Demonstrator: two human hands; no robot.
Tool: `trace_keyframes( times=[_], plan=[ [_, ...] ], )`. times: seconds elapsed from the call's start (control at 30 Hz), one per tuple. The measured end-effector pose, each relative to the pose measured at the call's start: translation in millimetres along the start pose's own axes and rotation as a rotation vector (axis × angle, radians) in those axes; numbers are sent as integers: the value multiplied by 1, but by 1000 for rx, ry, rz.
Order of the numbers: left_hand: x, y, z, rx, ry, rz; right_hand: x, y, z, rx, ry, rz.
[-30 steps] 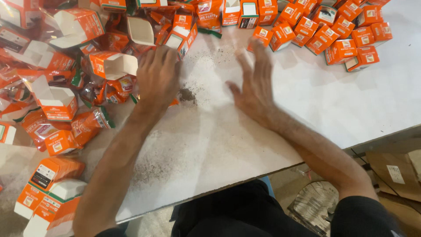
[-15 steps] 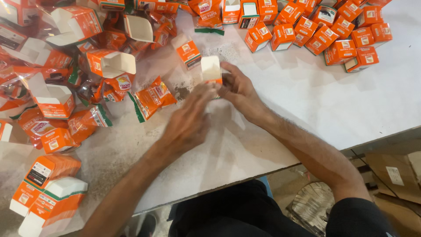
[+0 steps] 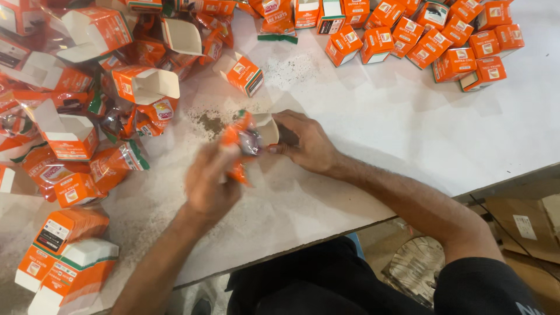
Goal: The person sits at a white table covered with small orange boxes and plastic-wrapped items. They pick up a wrapped item, insert it into an open orange box, fold the box closed, and place the finished box onto a pile, repeating this packing cycle throughout the clip.
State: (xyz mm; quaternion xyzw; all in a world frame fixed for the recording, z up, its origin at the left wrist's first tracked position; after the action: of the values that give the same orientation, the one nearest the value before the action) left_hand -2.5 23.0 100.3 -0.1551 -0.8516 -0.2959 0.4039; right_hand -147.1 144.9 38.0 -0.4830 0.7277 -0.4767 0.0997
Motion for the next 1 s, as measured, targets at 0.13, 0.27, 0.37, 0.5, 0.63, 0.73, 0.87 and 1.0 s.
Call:
trace_keyframes(
  times=[0.13,0.27,0.37,0.5,0.63,0.73,0.87,1.0],
  plan=[
    [3,6,34,141,-81,148,1,-2,-1,-8,0,-31],
    [11,-9,48,280,-214,38,0,-1,0,-1,7,14],
    [14,-14,48,319,-246,-91,0,-7,1,-17,10,-44],
    [18,-27,55,329,-209,-241,-1,-10,0,-24,21,-59],
    [11,-50,63,97,-101,-489,-2,-11,2,-54,16,-57],
    [-5,-59,63,-127,39,-685,-3,-9,4,-100,43,-59],
    [-26,-77,63,-360,177,-903,-6,5,6,56,66,38],
    [-32,-97,87,-519,7,-1064,-8,-2,7,-36,65,-45]
  ],
)
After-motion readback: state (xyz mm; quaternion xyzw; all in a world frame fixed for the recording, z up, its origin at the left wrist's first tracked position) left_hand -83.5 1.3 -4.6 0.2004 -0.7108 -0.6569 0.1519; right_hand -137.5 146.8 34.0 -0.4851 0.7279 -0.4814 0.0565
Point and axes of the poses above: each hand's wrist, its own x-axis towards the middle knuckle, its own z-axis out of the palm, y = z × x, the point moved 9 cm from there along x, towards the middle knuckle, and after that the axes turned 2 degrees about -z, right-handed, at the moved point
